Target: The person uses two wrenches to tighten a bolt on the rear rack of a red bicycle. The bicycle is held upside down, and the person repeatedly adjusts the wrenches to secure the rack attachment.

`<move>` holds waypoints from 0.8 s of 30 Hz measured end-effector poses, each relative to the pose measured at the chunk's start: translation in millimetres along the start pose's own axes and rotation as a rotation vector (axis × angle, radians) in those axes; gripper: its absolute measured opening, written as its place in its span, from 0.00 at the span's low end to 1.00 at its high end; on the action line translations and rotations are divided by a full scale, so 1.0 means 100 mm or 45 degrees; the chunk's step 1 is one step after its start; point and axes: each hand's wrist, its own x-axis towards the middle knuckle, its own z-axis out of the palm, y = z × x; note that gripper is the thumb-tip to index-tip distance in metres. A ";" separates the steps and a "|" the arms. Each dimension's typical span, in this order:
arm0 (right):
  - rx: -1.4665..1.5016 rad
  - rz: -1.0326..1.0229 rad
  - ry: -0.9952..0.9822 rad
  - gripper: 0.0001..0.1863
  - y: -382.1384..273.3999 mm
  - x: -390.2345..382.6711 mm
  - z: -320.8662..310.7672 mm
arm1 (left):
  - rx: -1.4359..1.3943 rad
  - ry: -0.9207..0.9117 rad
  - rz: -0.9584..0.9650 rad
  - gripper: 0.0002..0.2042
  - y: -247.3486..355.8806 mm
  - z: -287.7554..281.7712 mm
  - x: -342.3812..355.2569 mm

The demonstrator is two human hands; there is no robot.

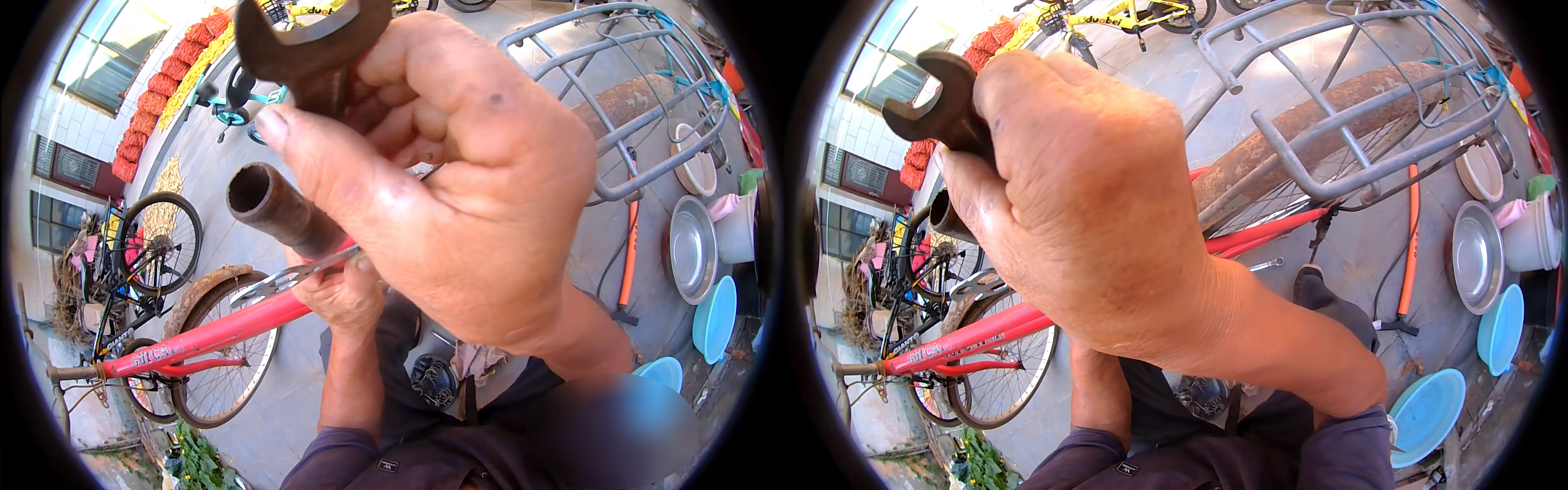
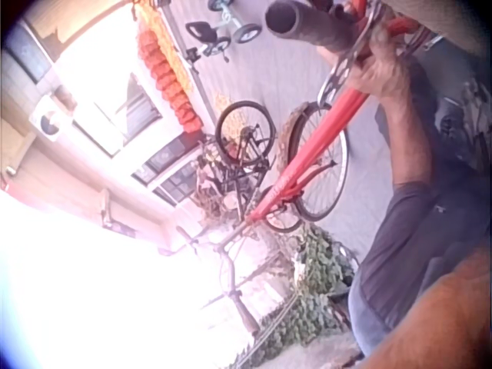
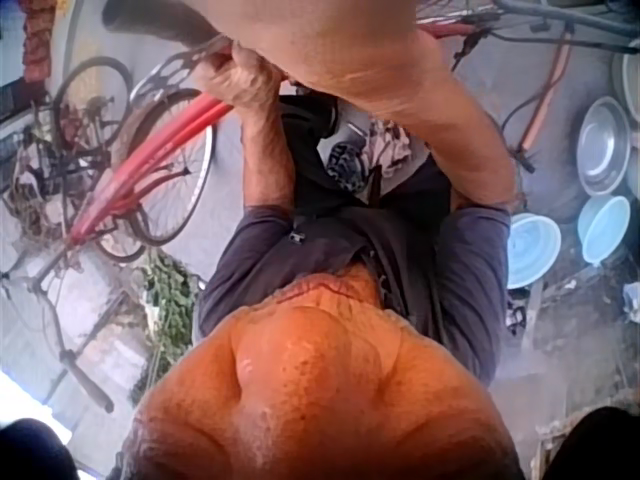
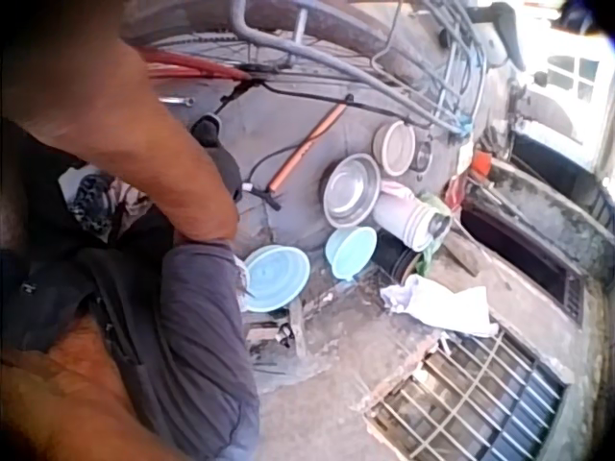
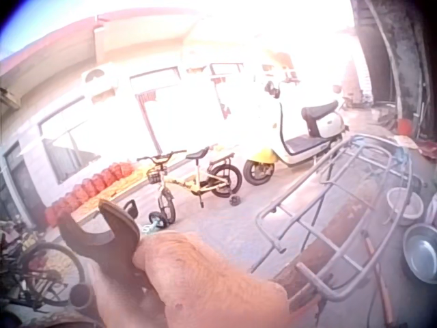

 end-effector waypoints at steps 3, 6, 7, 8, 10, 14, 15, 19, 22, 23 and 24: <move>-0.021 -0.082 -0.003 0.11 0.00 -0.01 0.03 | 0.221 -0.038 0.080 0.23 0.07 0.01 0.05; -0.362 -0.328 -0.075 0.09 -0.01 0.03 -0.02 | 0.095 0.063 -0.140 0.25 0.09 0.03 0.01; -0.252 -0.168 -0.073 0.09 0.00 0.03 -0.02 | 0.007 0.073 -0.271 0.25 0.13 0.01 -0.01; -0.150 -0.009 -0.069 0.08 0.00 0.02 -0.04 | -0.089 0.079 -0.404 0.26 0.16 0.01 -0.03; 0.056 0.308 -0.060 0.06 0.01 0.02 -0.05 | -0.092 0.082 -0.312 0.26 0.18 0.05 0.00; 0.153 0.657 -0.073 0.06 0.04 0.02 -0.11 | -0.193 0.069 -0.145 0.25 0.11 0.09 0.01; 0.186 0.752 -0.095 0.07 0.03 0.03 -0.14 | -0.195 0.064 -0.138 0.25 0.10 0.09 0.01; 0.342 1.018 -0.089 0.11 0.00 0.05 -0.24 | -0.212 0.022 -0.041 0.24 0.04 0.10 0.03; 0.388 0.999 -0.031 0.11 0.00 0.05 -0.25 | -0.167 0.012 -0.026 0.25 0.04 0.08 0.04; 0.400 0.940 0.004 0.11 0.02 0.07 -0.26 | -0.172 0.022 -0.036 0.25 0.04 0.09 0.04; 0.412 0.882 0.039 0.11 0.03 0.09 -0.27 | -0.177 0.032 -0.045 0.26 0.04 0.09 0.03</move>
